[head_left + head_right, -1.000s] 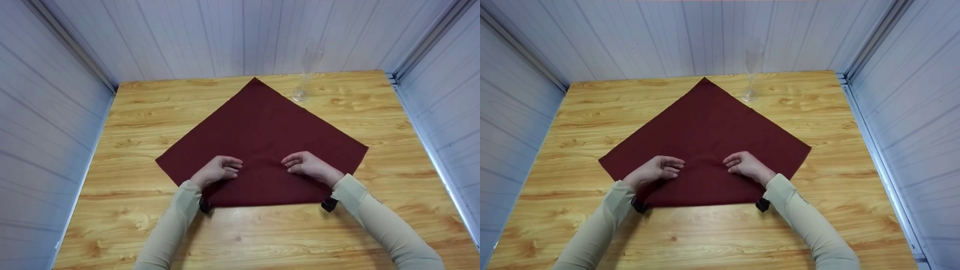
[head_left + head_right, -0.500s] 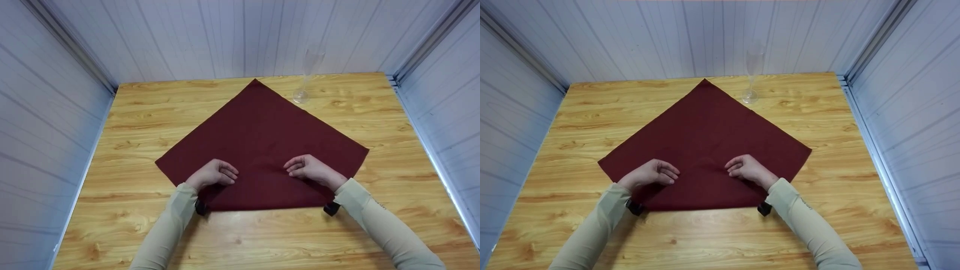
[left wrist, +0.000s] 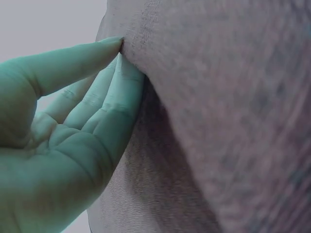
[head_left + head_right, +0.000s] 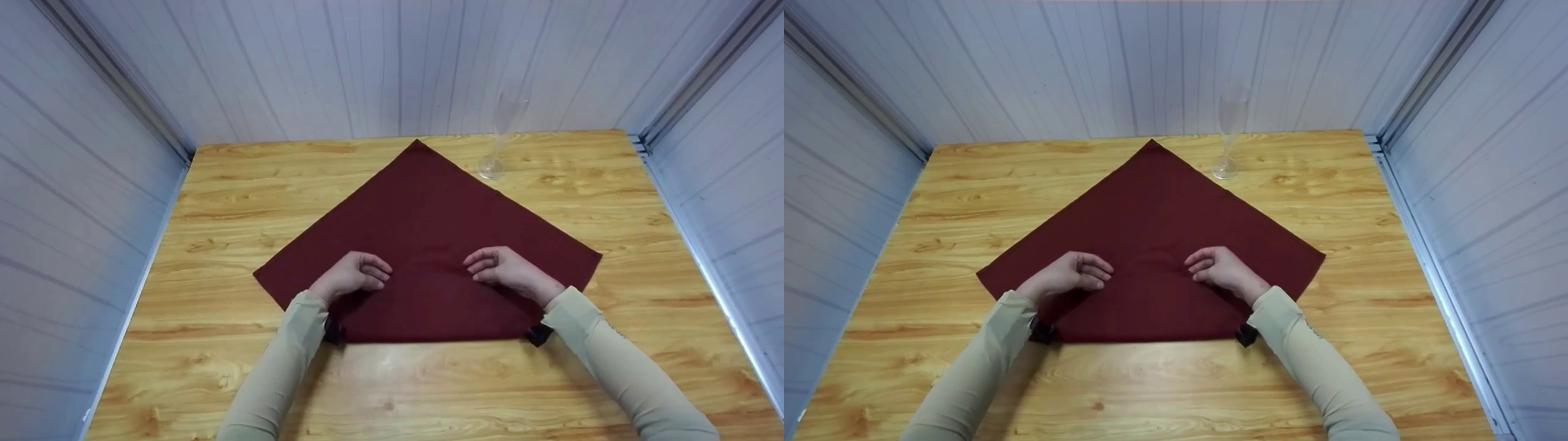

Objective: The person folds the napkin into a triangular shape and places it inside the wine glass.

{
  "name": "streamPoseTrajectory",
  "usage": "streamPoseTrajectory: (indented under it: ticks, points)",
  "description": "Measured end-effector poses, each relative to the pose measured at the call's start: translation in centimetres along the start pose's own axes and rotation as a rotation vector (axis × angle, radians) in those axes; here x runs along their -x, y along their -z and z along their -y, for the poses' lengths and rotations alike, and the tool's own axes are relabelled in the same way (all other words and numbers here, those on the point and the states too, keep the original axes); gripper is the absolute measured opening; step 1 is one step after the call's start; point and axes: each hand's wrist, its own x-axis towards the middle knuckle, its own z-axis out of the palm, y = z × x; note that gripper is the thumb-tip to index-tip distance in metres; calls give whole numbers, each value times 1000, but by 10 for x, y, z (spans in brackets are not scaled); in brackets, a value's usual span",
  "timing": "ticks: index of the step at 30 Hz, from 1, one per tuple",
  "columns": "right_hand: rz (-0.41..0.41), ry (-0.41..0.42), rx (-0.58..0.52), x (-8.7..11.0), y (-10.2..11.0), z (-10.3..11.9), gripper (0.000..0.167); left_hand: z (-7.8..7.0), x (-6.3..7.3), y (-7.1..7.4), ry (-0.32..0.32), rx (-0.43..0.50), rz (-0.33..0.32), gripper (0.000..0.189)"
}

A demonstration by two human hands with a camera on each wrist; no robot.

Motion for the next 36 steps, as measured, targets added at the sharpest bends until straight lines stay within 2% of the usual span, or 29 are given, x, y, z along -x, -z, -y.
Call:
streamPoseTrajectory:
  ticks: [13,23,28,33,36]
  points:
    - [-85,11,-4,-29,13,24,37,-9,-26,17,36,51,-117,32]
    - [-154,-12,-32,-54,20,34,39,-13,-45,30,20,67,-176,33]
    - [-157,-40,-44,-59,19,32,37,-14,-48,32,53,37,-157,32]
    - [-152,-59,-21,-64,14,32,33,-15,-48,32,54,14,-127,33]
    - [-156,-61,-71,-69,11,33,33,-15,-48,31,51,6,-120,34]
